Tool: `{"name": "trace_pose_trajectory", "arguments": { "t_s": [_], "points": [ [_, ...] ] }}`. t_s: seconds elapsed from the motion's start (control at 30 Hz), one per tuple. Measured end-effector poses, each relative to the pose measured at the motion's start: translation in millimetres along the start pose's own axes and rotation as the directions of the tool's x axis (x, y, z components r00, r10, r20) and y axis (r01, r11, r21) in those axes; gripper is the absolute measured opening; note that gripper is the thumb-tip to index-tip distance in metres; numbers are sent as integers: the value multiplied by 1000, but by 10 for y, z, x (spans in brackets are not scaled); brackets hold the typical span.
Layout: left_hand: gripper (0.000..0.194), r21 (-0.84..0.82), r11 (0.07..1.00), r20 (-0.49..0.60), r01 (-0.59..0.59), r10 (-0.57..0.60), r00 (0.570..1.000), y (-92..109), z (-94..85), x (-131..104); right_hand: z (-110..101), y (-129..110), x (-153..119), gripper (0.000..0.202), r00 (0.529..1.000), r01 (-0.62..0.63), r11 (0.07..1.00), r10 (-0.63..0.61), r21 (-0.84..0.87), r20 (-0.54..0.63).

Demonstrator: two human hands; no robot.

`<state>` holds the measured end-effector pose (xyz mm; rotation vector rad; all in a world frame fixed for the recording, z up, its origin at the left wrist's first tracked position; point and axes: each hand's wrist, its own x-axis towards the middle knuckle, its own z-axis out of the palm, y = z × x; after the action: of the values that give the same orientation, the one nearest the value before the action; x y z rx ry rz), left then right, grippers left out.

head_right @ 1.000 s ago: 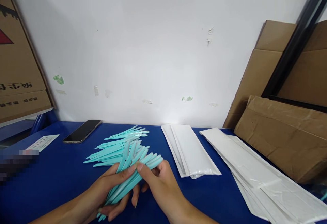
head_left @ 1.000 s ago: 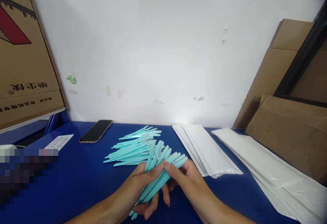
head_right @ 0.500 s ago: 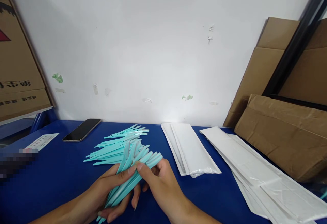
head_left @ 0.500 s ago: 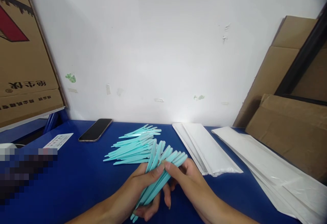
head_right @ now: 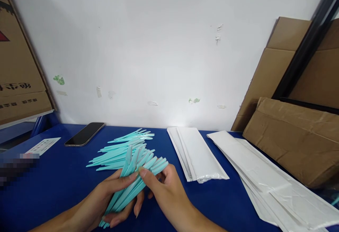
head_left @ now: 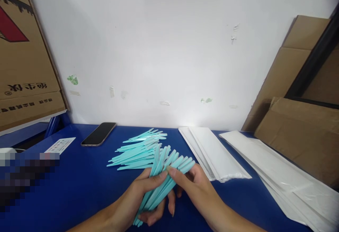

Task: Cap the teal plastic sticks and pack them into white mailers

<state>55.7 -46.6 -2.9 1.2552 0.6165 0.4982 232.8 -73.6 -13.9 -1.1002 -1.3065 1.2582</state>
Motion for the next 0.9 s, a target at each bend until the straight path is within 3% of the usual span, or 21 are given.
{"name": "trace_pose_trajectory", "arguments": {
  "t_s": [0.3, 0.43, 0.53, 0.6, 0.67, 0.73, 0.8, 0.83, 0.9],
  "points": [
    [41, 69, 997, -2, -21, 22, 1000, 12, -24, 1, -5, -48, -27, 41, 997, 48, 996, -52, 78, 55],
    [41, 63, 997, -32, 35, -33, 999, 11, -24, -19, -1, 26, -15, 40, 998, 49, 998, -51, 40, 41],
    [40, -15, 995, -73, 100, -101, 992, 18, -11, -51, -17, 36, -1, 40, 991, 73, 997, -75, 20, 107],
    [43, -52, 990, -81, 130, -134, 988, 42, 2, -74, -75, -55, 14, 51, 980, 138, 990, -137, 2, 143],
    [46, -54, 989, -101, 141, -145, 984, 76, 10, -89, -211, -235, 49, 51, 961, 271, 956, -262, -112, 93],
    [50, -14, 992, -150, 123, -124, 981, 99, 10, -88, -447, -465, 122, 40, 902, 386, 832, -430, -399, -24],
    [52, 35, 995, -206, 90, -81, 975, 98, 1, -70, -782, -675, 232, 35, 837, 304, 538, -545, -786, -50],
    [53, 46, 996, -227, 81, -69, 972, 89, -7, -56, -978, -749, 294, 35, 826, 161, 379, -557, -911, -86],
    [51, 38, 996, -259, 84, -71, 963, 62, -24, -27, -1400, -808, 417, 42, 846, -243, 157, -449, -957, -288]
  ]
}}
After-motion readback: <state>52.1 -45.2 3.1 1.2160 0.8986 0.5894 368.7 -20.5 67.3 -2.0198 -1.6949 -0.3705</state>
